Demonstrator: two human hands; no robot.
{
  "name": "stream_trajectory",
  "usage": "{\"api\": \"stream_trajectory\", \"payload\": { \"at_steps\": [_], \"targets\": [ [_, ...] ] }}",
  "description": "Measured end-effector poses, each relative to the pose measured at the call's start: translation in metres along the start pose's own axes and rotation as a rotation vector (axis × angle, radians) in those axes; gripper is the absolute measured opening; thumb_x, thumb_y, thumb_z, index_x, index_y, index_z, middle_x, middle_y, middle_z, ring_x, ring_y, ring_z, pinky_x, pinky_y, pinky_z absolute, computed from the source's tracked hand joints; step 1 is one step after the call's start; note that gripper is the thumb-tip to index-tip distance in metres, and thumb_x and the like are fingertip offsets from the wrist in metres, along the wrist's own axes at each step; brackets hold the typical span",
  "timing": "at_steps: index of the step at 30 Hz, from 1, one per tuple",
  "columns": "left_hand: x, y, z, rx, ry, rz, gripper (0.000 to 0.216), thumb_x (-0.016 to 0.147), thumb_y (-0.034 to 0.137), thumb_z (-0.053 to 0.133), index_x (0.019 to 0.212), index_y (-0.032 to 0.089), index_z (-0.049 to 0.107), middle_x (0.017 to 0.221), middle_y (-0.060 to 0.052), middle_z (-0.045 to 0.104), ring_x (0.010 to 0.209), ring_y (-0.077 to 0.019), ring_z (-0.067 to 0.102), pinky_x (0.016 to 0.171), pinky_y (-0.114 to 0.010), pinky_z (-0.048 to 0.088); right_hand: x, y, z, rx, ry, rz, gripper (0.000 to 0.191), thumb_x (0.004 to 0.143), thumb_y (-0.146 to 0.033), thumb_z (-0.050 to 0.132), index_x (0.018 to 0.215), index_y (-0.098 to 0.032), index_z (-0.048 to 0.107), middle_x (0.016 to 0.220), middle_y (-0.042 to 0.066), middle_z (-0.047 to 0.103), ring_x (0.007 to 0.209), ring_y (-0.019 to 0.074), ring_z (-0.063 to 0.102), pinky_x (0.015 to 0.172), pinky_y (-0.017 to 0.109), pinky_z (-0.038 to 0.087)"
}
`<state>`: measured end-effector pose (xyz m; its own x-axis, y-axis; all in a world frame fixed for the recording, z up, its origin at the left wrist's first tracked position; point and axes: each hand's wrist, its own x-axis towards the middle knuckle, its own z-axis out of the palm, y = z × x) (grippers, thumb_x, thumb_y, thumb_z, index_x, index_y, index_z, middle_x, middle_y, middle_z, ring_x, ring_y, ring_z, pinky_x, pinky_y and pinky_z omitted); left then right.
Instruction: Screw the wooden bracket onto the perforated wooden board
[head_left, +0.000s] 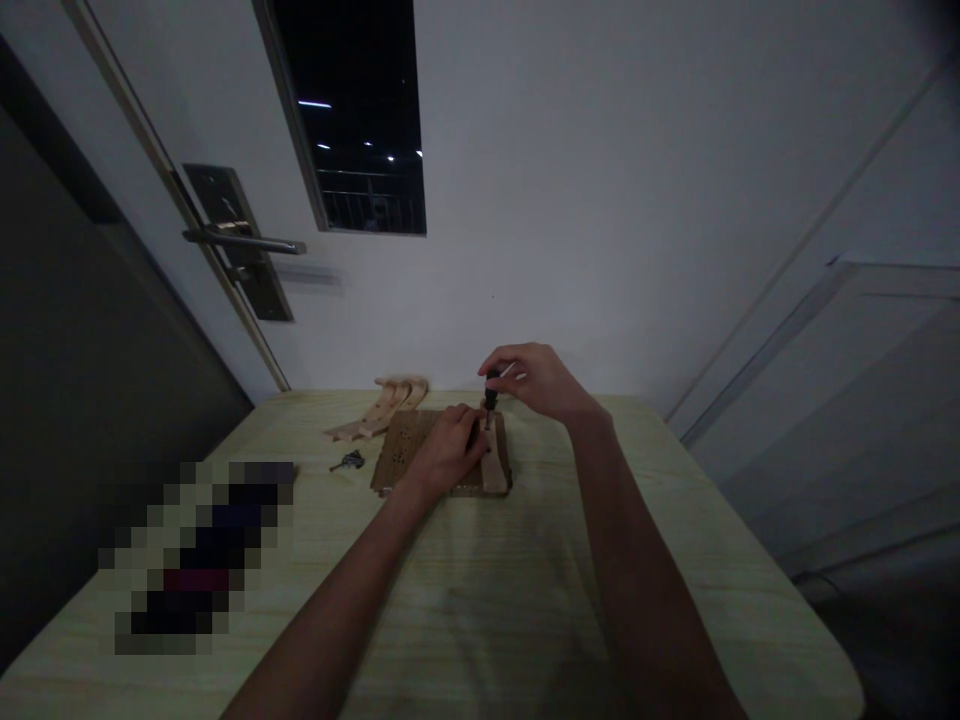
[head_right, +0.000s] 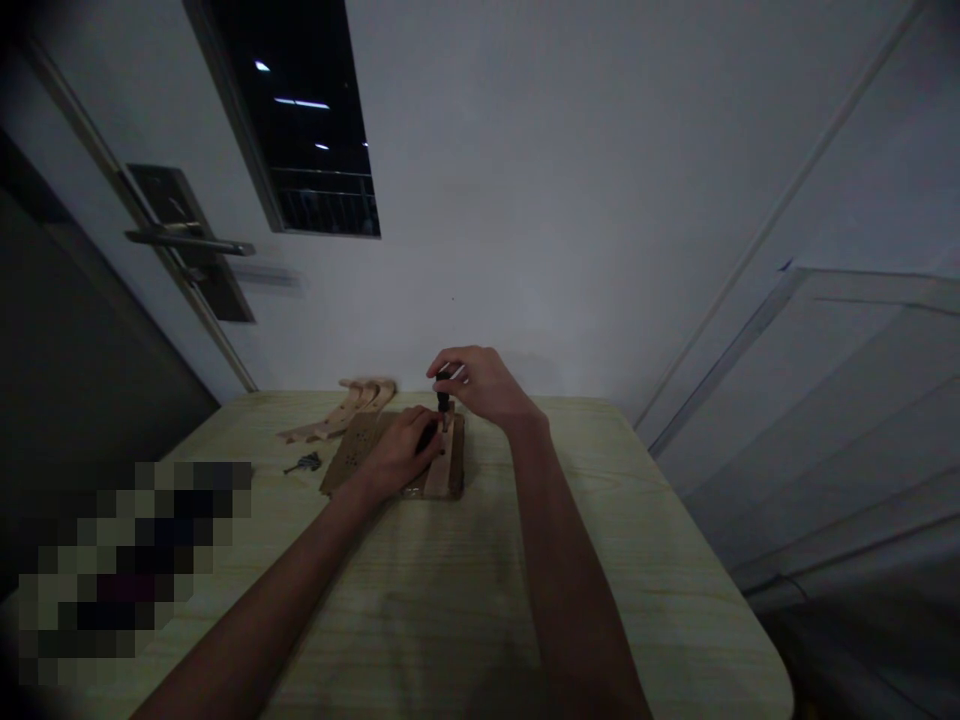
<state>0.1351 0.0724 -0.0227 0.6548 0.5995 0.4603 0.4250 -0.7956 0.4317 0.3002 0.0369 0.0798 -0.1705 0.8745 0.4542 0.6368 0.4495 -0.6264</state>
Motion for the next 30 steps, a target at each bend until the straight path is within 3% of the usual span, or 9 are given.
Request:
{"api": "stream_trajectory", "payload": {
  "at_steps": [8,19,30],
  "targets": [
    [0.000,0.000,-0.001,0.003,-0.004,-0.007,0.021,0.086,0.020,0.048,0.105,0.017,0.055,0.100,-0.008,0.056,0.097,-0.0219,0.053,0.089,-0.039,0.046,0.001,0.006,0.002,-0.087,0.099,-0.019,0.016,0.069,-0.028,0.071,0.070,-0.016,0.061,0.062,0.000,0.059,0.059,0.0108,0.054,0.058,0.025,0.044],
    [-0.001,-0.003,0.001,0.008,0.007,0.017,0.021,0.087,0.022,0.046,0.105,0.015,0.054,0.101,-0.009,0.056,0.097,-0.0217,0.053,0.089,-0.038,0.045,0.001,0.002,0.002,-0.020,0.026,-0.048,0.003,0.074,-0.019,0.063,0.075,-0.017,0.065,0.077,0.001,0.067,0.071,0.0121,0.061,0.071,0.028,0.052],
    [-0.001,0.000,-0.002,-0.004,-0.003,-0.006,0.021,0.085,0.021,0.048,0.105,0.017,0.055,0.101,-0.008,0.057,0.097,-0.0222,0.054,0.088,-0.039,0.046,-0.003,0.003,0.001,-0.029,-0.012,-0.002,0.027,0.075,-0.008,0.052,0.092,-0.018,0.071,0.093,0.005,0.071,0.077,0.0135,0.066,0.077,0.029,0.055]
  ]
}}
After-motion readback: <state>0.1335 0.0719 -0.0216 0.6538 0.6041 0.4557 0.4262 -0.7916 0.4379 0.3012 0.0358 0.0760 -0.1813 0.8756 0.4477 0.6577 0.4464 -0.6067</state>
